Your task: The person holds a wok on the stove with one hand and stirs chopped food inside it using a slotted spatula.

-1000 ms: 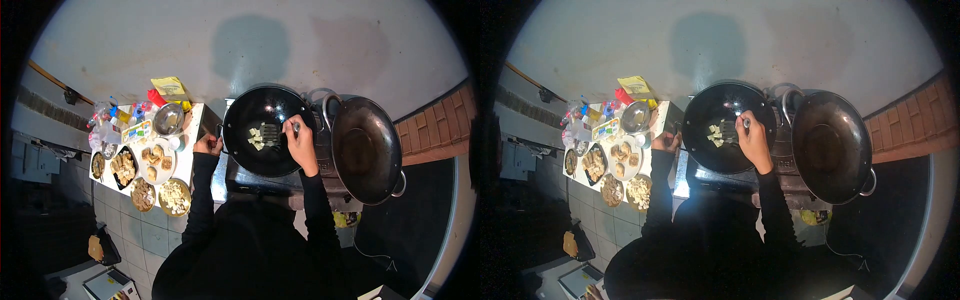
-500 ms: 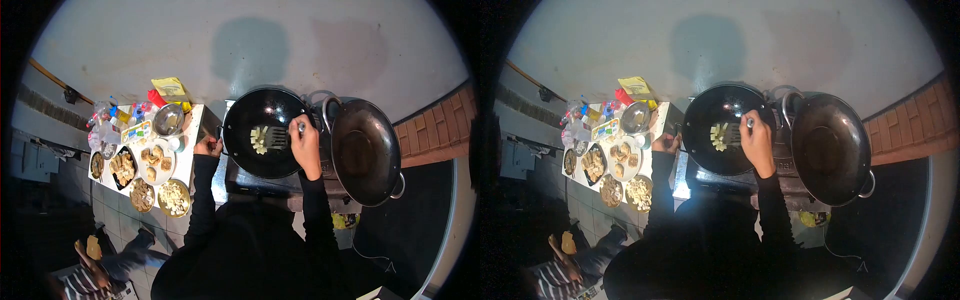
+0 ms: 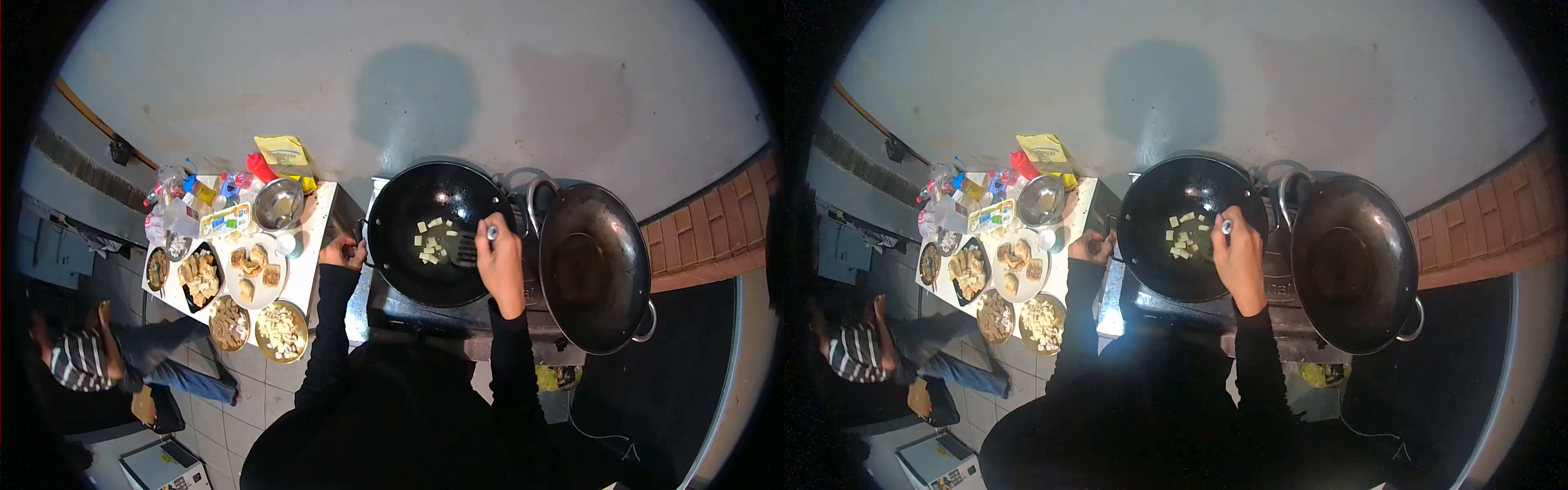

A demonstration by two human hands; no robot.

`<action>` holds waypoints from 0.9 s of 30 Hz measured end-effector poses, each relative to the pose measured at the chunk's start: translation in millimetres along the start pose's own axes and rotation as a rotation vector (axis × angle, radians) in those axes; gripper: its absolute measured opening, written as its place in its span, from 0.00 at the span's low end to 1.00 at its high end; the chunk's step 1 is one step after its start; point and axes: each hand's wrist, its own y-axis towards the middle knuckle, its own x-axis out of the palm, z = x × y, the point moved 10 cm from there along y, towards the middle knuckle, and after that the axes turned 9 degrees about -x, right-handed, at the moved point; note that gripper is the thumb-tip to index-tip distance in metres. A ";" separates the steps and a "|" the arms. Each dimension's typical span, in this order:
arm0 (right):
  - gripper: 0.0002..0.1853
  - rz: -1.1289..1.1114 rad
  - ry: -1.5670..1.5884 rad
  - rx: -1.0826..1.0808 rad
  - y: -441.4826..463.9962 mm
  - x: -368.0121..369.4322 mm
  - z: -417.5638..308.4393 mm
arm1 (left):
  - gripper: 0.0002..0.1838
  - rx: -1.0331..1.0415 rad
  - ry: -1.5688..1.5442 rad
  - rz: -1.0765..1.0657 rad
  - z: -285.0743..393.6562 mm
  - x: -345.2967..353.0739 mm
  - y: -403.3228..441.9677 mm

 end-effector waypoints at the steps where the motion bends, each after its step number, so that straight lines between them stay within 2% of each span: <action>1: 0.06 -0.001 -0.003 -0.012 -2.9 5.7 4.3 | 0.13 -0.007 -0.004 0.003 -1.5 0.5 0.2; 4: 0.08 0.080 0.069 -0.084 -12.8 21.0 9.6 | 0.14 0.008 -0.012 0.023 -7.7 2.7 2.4; 8: 0.09 0.088 0.128 -0.031 -17.2 32.4 11.4 | 0.14 -0.022 0.028 0.022 -9.1 2.7 2.0; 10: 0.06 0.056 0.136 0.043 -16.6 34.3 21.4 | 0.14 -0.035 -0.011 -0.002 -14.7 6.3 2.6; 15: 0.08 0.069 0.229 0.100 -18.0 5.3 28.9 | 0.15 -0.015 -0.020 0.016 -6.7 1.3 0.9; 19: 0.08 0.062 0.170 0.070 -10.8 -24.7 22.8 | 0.16 -0.008 0.009 0.011 -12.2 4.3 -0.3; 22: 0.08 -0.005 -0.043 0.018 -8.0 -17.8 23.2 | 0.16 0.008 -0.005 0.017 -5.6 3.1 -0.5; 25: 0.08 0.025 0.177 0.082 -11.8 11.2 43.8 | 0.14 -0.143 -0.031 -0.054 -1.8 1.8 -5.5; 27: 0.09 0.006 0.221 0.141 -15.7 16.7 49.9 | 0.15 -0.078 -0.033 -0.010 -3.3 1.9 -5.3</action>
